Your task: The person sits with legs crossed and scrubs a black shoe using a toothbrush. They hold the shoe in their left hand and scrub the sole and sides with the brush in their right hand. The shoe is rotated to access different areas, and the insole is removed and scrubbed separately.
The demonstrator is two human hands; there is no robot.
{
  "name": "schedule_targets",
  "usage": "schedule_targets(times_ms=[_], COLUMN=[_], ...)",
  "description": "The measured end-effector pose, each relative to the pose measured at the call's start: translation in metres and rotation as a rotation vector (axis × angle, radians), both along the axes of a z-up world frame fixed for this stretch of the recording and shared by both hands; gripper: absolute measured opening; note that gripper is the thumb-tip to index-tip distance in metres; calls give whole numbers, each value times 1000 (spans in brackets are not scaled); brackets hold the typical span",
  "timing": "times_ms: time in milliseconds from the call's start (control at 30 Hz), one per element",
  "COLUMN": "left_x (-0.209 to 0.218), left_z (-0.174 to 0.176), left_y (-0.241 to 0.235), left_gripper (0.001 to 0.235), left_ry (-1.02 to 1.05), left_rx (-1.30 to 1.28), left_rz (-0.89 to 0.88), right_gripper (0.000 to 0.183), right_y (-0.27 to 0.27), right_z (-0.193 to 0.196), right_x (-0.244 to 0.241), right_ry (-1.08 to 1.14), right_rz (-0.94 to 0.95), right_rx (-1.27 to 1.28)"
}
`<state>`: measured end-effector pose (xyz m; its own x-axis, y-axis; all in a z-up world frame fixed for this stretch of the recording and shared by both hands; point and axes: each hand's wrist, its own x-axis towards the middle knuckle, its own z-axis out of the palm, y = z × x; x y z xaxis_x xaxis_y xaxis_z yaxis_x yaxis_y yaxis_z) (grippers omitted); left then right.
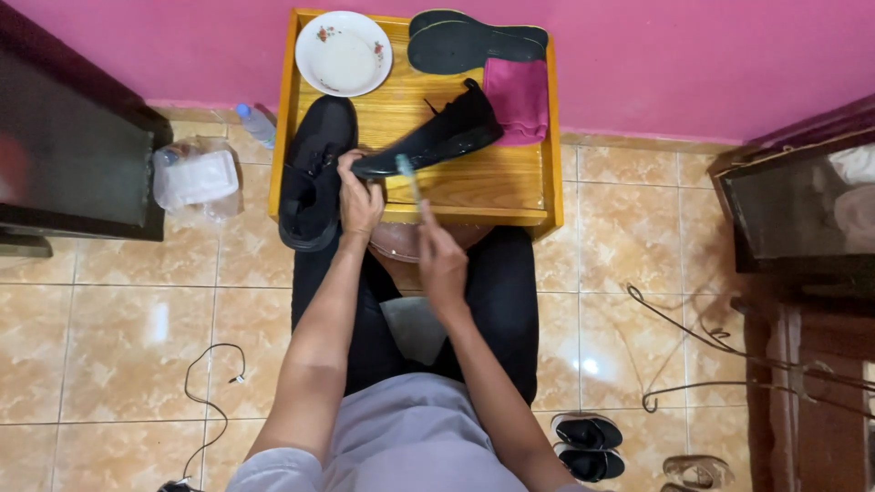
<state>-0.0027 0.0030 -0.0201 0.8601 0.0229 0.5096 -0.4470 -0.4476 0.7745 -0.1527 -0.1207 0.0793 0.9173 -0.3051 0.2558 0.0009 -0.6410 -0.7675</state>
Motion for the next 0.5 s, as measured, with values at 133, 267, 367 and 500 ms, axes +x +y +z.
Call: schedule_targets(times_ms=[133, 267, 367, 500], left_x=[0, 2, 4, 8], left_z=[-9, -27, -37, -54], left_y=[2, 3, 3, 3], left_gripper=[45, 55, 59, 60], left_ry=[-24, 0, 34, 11], left_rx=[20, 99, 106, 131], left_rz=[-27, 10, 37, 16], right_gripper=[48, 40, 42, 23], right_y=[-8, 24, 19, 28], right_z=[-1, 15, 13, 29], right_x=[-1, 1, 4, 4], right_ry=[54, 0, 8, -75], right_rz=[-56, 42, 45, 18], right_rx=[75, 47, 20, -10])
